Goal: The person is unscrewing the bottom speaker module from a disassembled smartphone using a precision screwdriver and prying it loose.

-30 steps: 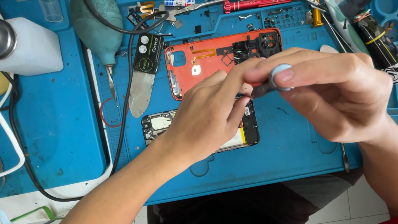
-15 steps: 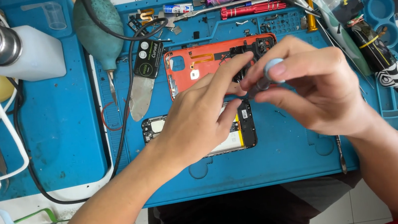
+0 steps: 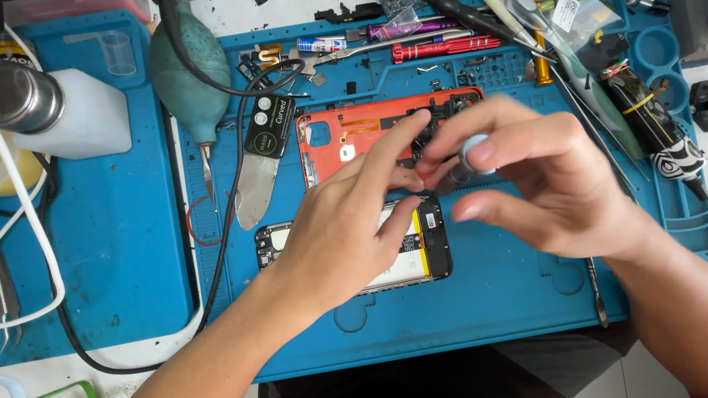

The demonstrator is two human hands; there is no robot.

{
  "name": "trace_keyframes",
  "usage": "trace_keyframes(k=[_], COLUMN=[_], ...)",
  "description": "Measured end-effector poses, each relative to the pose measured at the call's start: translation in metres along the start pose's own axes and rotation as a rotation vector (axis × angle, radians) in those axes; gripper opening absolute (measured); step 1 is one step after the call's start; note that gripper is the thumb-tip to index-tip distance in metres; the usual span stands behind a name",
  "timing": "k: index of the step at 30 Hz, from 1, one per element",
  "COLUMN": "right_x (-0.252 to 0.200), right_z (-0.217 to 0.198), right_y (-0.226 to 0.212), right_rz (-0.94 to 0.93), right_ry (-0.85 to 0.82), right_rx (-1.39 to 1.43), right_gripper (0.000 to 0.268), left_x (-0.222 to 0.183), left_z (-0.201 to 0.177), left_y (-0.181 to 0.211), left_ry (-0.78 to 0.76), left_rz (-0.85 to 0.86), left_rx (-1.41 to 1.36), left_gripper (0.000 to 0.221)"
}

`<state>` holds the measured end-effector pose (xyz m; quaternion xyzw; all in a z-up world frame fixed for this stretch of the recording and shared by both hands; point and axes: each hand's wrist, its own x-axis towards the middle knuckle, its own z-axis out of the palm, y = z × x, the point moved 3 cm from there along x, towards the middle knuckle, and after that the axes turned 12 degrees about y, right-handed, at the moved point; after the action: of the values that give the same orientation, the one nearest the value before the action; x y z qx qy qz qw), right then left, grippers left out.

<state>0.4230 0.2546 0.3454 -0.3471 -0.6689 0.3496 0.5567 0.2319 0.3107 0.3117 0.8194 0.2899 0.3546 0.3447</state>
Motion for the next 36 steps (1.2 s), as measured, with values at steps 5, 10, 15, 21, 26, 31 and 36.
trace_keyframes(k=[5,10,15,21,26,31,36], right_x=[0.001,-0.002,0.0,0.002,-0.001,0.004,-0.003], right_z=[0.002,-0.001,0.0,-0.005,-0.008,-0.009,-0.014], right_y=[-0.008,-0.001,-0.013,-0.007,-0.004,-0.011,-0.004], right_rz=[0.032,-0.044,0.04,-0.019,0.001,0.058,0.044], right_ry=[0.059,0.003,0.0,-0.005,-0.028,-0.053,-0.016], right_rx=[0.021,-0.083,-0.004,-0.105,-0.127,0.009,-0.105], right_gripper=[0.04,0.04,0.032,0.045,0.042,0.034,0.053], left_x=[0.001,0.002,0.001,0.0,-0.001,-0.001,0.001], left_z=[0.002,0.007,0.008,0.012,0.015,0.016,0.015], left_y=[0.002,0.002,-0.001,-0.003,-0.006,-0.008,-0.007], left_ry=[0.004,-0.037,-0.052,-0.061,-0.088,-0.07,-0.119], left_rz=[-0.008,-0.054,-0.04,-0.046,-0.074,-0.043,-0.114], left_rx=[0.007,-0.006,0.043,0.052,0.089,0.134,0.099], left_gripper=[0.072,0.075,0.077,0.077,0.079,0.078,0.076])
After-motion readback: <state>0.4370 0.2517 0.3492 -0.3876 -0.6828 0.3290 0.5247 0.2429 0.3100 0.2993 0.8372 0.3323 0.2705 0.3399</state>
